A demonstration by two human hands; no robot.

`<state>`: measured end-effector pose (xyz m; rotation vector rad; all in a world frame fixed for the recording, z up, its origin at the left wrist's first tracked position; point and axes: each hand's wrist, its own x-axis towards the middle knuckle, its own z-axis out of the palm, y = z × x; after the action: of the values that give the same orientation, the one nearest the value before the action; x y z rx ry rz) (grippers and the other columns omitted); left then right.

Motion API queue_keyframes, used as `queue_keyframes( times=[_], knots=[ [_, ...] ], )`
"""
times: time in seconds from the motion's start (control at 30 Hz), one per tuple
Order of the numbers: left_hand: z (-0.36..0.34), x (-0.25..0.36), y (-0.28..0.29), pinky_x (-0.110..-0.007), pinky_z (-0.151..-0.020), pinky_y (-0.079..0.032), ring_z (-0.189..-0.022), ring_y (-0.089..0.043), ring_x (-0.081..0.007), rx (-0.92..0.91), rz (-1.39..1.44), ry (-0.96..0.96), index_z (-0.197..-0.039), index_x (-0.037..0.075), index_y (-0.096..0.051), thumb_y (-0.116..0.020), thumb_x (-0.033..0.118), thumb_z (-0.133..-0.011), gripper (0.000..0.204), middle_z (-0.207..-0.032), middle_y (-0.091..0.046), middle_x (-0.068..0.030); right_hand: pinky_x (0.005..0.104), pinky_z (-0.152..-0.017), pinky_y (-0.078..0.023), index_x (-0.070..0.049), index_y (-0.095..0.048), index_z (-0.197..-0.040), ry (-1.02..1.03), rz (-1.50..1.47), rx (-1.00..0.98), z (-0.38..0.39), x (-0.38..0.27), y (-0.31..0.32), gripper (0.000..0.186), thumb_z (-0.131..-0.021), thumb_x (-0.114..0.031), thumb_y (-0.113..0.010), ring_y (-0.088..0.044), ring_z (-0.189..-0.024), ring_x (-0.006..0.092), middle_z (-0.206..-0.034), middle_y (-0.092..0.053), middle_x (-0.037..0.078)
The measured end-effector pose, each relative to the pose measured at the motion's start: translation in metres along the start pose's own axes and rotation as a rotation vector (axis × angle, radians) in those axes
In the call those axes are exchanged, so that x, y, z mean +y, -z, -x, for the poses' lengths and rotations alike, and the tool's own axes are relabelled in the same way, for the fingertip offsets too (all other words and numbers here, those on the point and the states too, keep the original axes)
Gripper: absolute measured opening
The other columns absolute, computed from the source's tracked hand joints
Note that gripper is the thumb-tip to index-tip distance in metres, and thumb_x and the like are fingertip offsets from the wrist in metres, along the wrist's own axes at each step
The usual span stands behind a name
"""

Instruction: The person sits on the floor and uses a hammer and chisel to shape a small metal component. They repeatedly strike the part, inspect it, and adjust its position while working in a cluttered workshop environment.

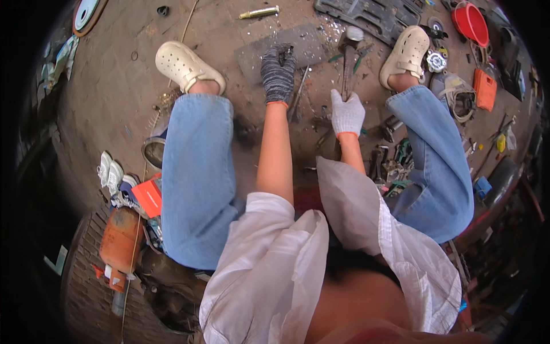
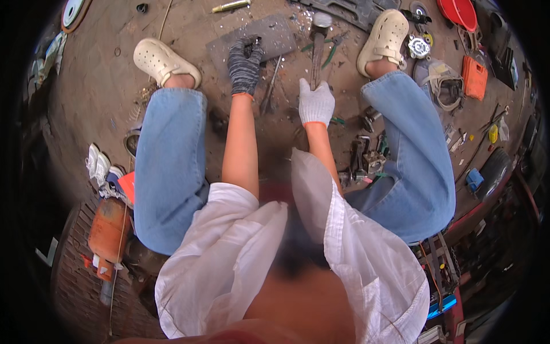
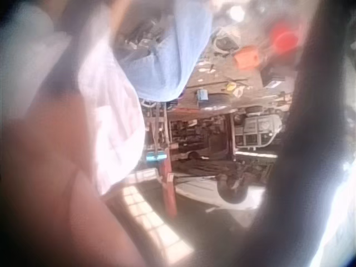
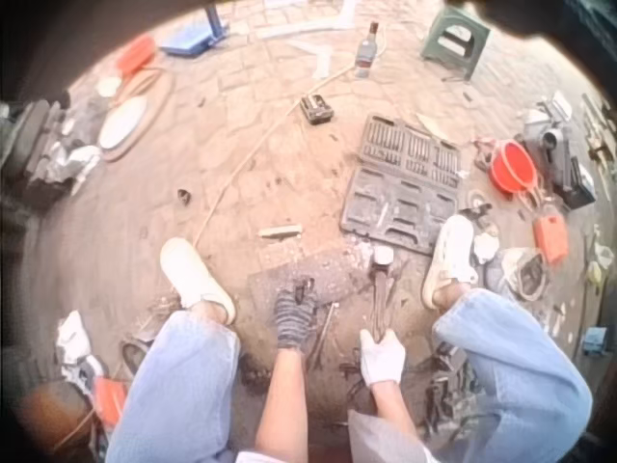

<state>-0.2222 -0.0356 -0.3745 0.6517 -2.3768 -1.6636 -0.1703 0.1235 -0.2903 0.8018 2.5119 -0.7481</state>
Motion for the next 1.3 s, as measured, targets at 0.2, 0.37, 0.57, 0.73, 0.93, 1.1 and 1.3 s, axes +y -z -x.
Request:
queue_keyframes(
  times=[0.2,0.37,0.57,0.73,0.93,1.1,1.3],
  knots=[
    [0.023,-0.012,0.004,-0.037,-0.080,-0.040,-0.084,-0.054,-0.0303,0.095,-0.540,-0.189,-0.090,0.012,-0.063,-0.059,0.020,-0.076,0.016,-0.091,-0.061,-0.0091,0.0442,-0.078,-0.043,0.003,-0.048,-0.101,0.086,0.124,-0.092,-0.015,0.030,-0.025,0.048,-0.072,-0.035,-0.057,-0.055,-0.088,0.0400,-0.091,-0.056,0.028],
    [0.026,0.003,0.006,-0.040,-0.084,-0.038,-0.090,-0.052,-0.0322,0.152,-0.506,0.073,-0.094,0.008,-0.060,-0.063,0.032,-0.073,0.032,-0.097,-0.057,-0.0154,0.0424,-0.079,-0.043,0.002,-0.050,-0.097,0.123,0.129,-0.080,-0.063,-0.007,-0.028,0.044,-0.072,-0.033,-0.056,-0.055,-0.088,0.0391,-0.091,-0.057,0.027],
    [0.024,-0.017,0.006,-0.036,-0.079,-0.043,-0.086,-0.054,-0.0285,0.219,-0.408,0.202,-0.088,0.005,-0.062,-0.071,0.026,-0.065,0.033,-0.087,-0.058,-0.0154,0.0407,-0.073,-0.042,0.005,-0.060,-0.085,0.128,-0.102,-0.060,-0.053,-0.004,-0.023,0.054,-0.079,-0.047,-0.047,-0.056,-0.080,0.0365,-0.079,-0.059,0.024],
    [0.029,-0.022,0.003,-0.032,-0.078,-0.042,-0.084,-0.055,-0.0245,0.384,-0.114,0.244,-0.089,0.002,-0.061,-0.065,0.019,-0.072,0.025,-0.087,-0.058,-0.0141,0.0365,-0.060,-0.039,0.007,-0.056,-0.081,0.067,-0.486,-0.029,0.006,-0.011,-0.021,0.050,-0.087,-0.039,-0.039,-0.044,-0.058,0.0226,-0.061,-0.051,0.015],
    [0.025,-0.015,0.046,-0.032,-0.077,-0.041,-0.082,-0.053,-0.0258,0.852,0.013,0.363,-0.092,-0.006,-0.056,-0.054,0.023,-0.082,0.031,-0.088,-0.058,-0.0156,0.0315,-0.042,-0.032,0.000,-0.052,-0.069,0.527,-0.480,0.108,0.026,-0.049,-0.005,0.040,-0.089,-0.032,-0.039,-0.041,-0.044,0.0140,-0.054,-0.049,0.003],
    [0.008,-0.011,0.068,-0.027,-0.072,-0.042,-0.078,-0.053,-0.0214,0.971,0.695,0.509,-0.091,-0.007,-0.055,-0.051,0.019,-0.084,0.027,-0.093,-0.059,-0.0170,0.0411,-0.072,-0.042,0.006,-0.057,-0.089,0.433,-0.123,0.076,0.021,-0.050,-0.040,0.041,-0.083,-0.033,-0.044,-0.057,-0.081,0.0383,-0.082,-0.058,0.027],
    [0.001,-0.036,0.065,-0.027,-0.063,-0.045,-0.073,-0.054,-0.0152,0.933,0.533,0.376,-0.088,0.000,-0.053,-0.052,0.014,-0.082,0.015,-0.084,-0.057,-0.0081,0.0419,-0.081,-0.040,0.004,-0.058,-0.094,0.215,-0.024,-0.039,0.000,-0.047,-0.084,0.055,-0.083,-0.047,-0.039,-0.052,-0.092,0.0411,-0.089,-0.057,0.028]
  ],
)
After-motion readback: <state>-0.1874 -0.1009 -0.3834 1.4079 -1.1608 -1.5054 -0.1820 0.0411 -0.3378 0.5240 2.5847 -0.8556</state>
